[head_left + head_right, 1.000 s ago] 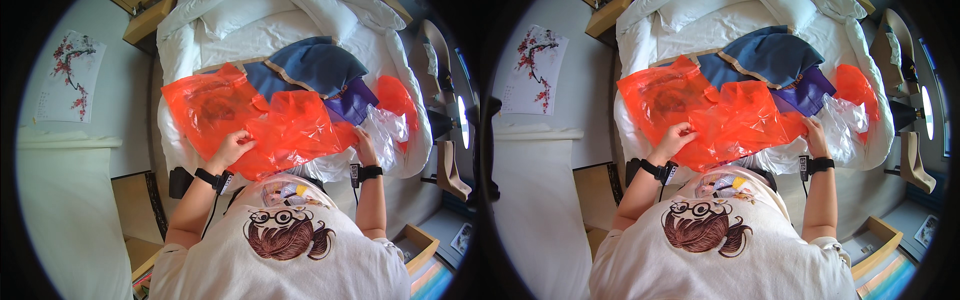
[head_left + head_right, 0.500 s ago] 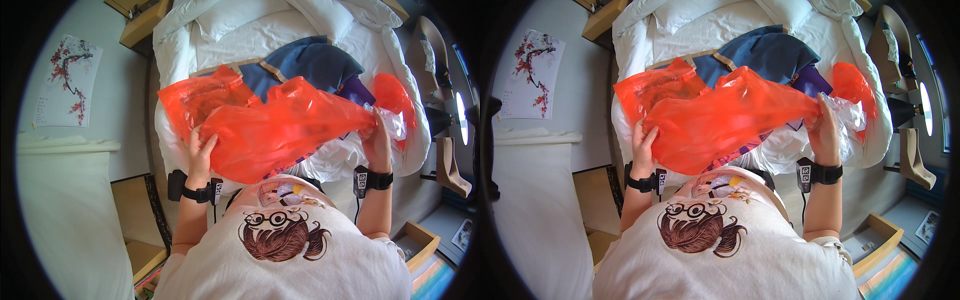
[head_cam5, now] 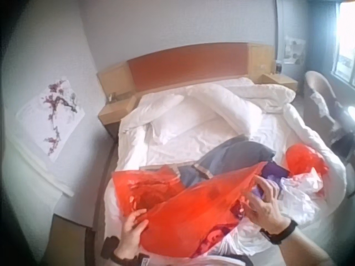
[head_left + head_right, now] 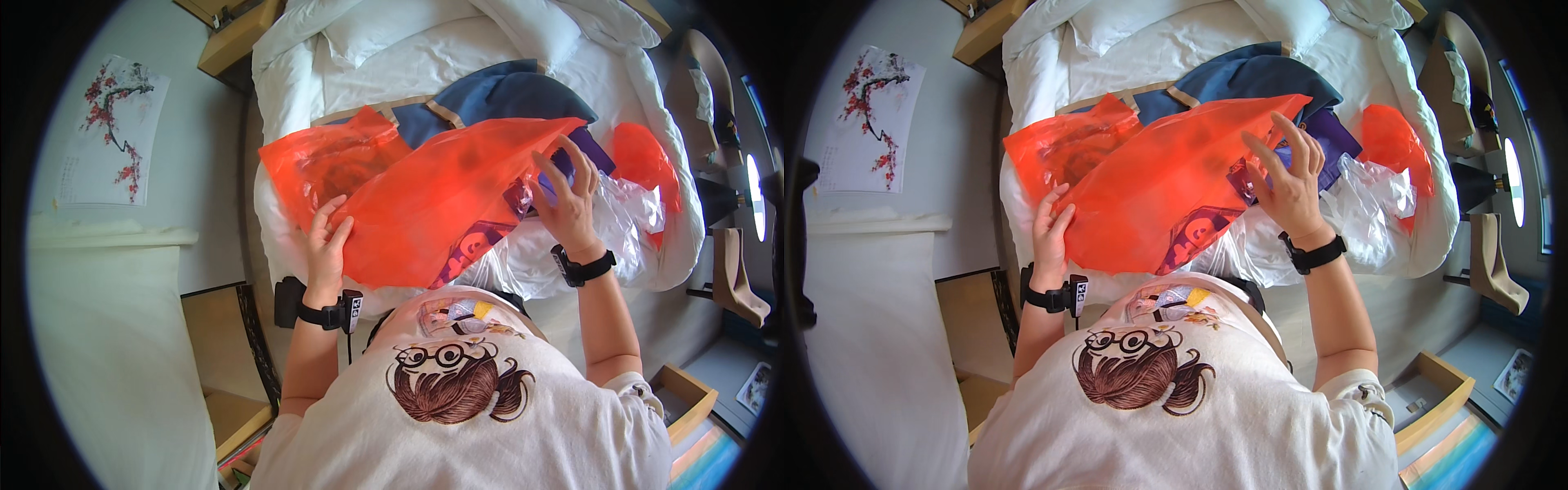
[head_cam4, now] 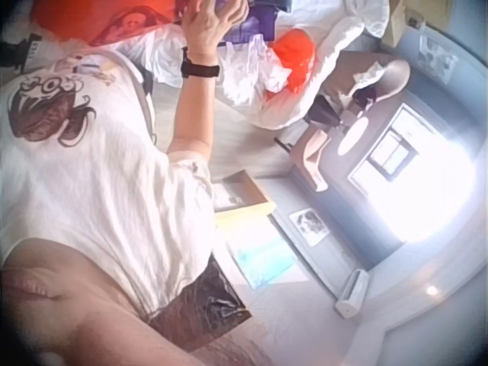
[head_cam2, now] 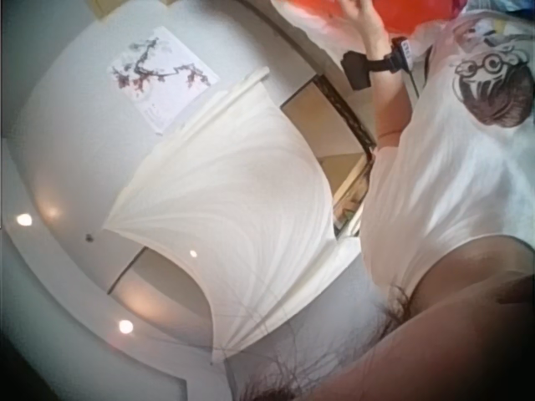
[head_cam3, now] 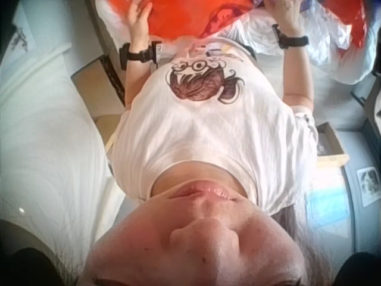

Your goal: The person folds several orange and white plastic bags on a bed. They smooth and crease each bag, then place the folded items into a small pile. The person handles the bags one at a time and uses both hands to align and fold them.

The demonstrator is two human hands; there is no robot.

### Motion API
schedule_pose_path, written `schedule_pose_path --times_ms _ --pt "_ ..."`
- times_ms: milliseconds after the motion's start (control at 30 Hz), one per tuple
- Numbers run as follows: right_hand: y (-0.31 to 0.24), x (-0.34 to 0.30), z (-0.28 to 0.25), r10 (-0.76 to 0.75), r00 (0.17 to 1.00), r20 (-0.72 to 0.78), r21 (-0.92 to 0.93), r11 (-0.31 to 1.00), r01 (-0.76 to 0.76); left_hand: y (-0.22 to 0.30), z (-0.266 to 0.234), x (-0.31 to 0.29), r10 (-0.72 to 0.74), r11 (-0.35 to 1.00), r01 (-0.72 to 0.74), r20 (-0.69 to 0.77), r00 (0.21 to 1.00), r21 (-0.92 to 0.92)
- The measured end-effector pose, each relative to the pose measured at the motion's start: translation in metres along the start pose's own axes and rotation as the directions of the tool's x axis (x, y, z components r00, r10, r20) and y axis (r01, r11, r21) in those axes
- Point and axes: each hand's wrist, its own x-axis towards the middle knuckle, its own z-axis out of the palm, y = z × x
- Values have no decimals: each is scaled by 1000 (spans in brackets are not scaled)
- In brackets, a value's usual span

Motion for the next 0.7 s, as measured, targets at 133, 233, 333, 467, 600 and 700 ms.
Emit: schedule_pose_path --times_ms 133,233,333,467,600,700 --pt "21 28 8 -59 984 170 -38 997 66 -2 -4 1 -2 998 -3 93 996 58" --pt "49 61 16 -181 907 380 34 983 182 -7 -10 0 28 995 -41 143 989 86" --pt "62 83 10 -133 824 550 71 991 113 -13 -23 -3 -66 986 31 216 974 163" --pt "44 95 -18 -231 896 380 11 969 246 -20 -45 -12 -369 712 72 285 885 698" --pt "2 99 -40 -328 846 420 -1 932 361 -5 -44 -14 -252 397 -107 220 942 912" --pt "-27 102 -47 -342 838 425 -2 926 379 15 -11 -8 264 574 -419 325 908 704"
